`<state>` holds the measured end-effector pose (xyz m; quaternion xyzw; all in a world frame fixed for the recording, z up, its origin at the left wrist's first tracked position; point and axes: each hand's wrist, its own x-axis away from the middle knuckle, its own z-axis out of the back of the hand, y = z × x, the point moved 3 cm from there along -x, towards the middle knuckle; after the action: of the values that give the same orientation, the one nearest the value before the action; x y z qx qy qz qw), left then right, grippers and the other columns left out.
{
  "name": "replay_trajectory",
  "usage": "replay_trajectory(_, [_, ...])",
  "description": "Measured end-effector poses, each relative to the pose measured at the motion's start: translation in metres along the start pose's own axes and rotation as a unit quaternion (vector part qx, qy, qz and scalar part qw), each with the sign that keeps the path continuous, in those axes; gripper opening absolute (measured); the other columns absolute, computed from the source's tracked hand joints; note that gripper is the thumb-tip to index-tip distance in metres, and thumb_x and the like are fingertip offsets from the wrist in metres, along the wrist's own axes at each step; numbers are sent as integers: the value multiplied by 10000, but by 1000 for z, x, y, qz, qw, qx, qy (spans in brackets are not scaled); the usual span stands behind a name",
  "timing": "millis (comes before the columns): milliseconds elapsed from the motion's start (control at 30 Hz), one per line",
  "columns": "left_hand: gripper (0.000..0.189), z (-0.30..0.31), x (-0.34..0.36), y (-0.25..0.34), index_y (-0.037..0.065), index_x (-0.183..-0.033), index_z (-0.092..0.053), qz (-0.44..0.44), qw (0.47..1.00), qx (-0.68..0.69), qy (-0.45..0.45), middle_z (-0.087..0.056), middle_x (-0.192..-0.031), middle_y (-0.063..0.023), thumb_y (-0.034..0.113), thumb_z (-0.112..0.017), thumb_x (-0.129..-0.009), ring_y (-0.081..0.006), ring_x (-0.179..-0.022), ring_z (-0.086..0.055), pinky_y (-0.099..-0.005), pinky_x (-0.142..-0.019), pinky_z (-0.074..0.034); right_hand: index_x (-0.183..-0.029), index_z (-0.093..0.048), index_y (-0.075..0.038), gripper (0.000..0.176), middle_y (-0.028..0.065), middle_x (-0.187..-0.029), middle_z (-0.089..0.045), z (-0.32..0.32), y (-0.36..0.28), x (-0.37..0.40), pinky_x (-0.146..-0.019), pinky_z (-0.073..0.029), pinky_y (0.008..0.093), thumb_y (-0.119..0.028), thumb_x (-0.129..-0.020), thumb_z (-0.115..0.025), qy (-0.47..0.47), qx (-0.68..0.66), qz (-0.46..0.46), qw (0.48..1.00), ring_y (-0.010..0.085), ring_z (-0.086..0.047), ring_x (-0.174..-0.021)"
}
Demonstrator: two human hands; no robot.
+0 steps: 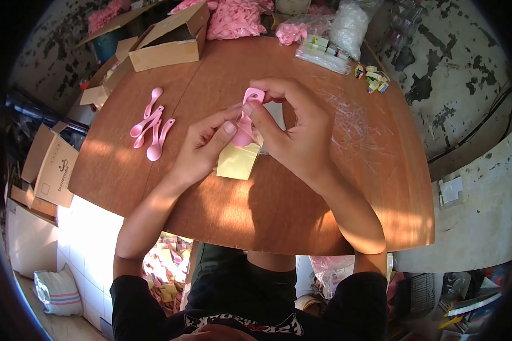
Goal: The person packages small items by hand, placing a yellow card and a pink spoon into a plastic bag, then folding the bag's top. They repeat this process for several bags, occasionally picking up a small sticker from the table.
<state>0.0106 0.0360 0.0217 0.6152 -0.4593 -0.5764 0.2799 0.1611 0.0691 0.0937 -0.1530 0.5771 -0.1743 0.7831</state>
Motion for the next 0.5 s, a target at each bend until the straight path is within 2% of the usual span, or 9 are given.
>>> replay_trajectory(67, [358, 1, 0, 4, -19, -1269, -562, 5, 1000, -7, 0, -649, -935, -18, 227, -500, -1015, -48, -803, -572, -205, -677, -467, -977, -669, -7, 203, 82, -889, -688, 1, -2, 0, -707, -513, 264, -28, -784, -729, 10, 3, 1, 1000, 137, -654, -799])
replay_trajectory(133, [353, 3, 1, 4, -12, -1232, -586, 41, 998, -29, -39, -639, -867, -1, 251, -479, -1023, -39, -737, -562, -201, -613, -449, -970, -670, -8, 201, 79, -887, -687, 2, -3, -1, -701, -510, 266, -28, -780, -733, 20, 7, 2, 1000, 135, -649, -794])
replay_trajectory(233, [351, 4, 0, 0, -4, -1191, -611, 22, 998, -42, -38, -631, -820, 8, 269, -460, -1030, -33, -696, -551, -204, -580, -435, -961, -671, -10, 199, 75, -876, -682, 4, -4, -2, -696, -504, 270, -24, -774, -737, 26, 22, 24, 999, 140, -642, -789])
replay_trajectory(433, [357, 5, 0, -2, -6, -1173, -622, 10, 998, -57, -19, -646, -849, -5, 274, -451, -1033, -46, -734, -563, -210, -614, -450, -934, -668, -17, 194, 75, -869, -675, -2, -4, 2, -689, -500, 280, -20, -757, -745, 32, -16, 5, 999, 157, -643, -775])
replay_trajectory(500, [357, 5, 0, -1, -9, -1176, -620, -1, 998, -59, -18, -651, -858, -11, 272, -450, -1033, -51, -752, -571, -213, -631, -460, -921, -673, -31, 193, 72, -845, -667, -4, -3, 3, -689, -500, 307, -23, -744, -749, -6, 4, -8, 1000, 202, -641, -761])
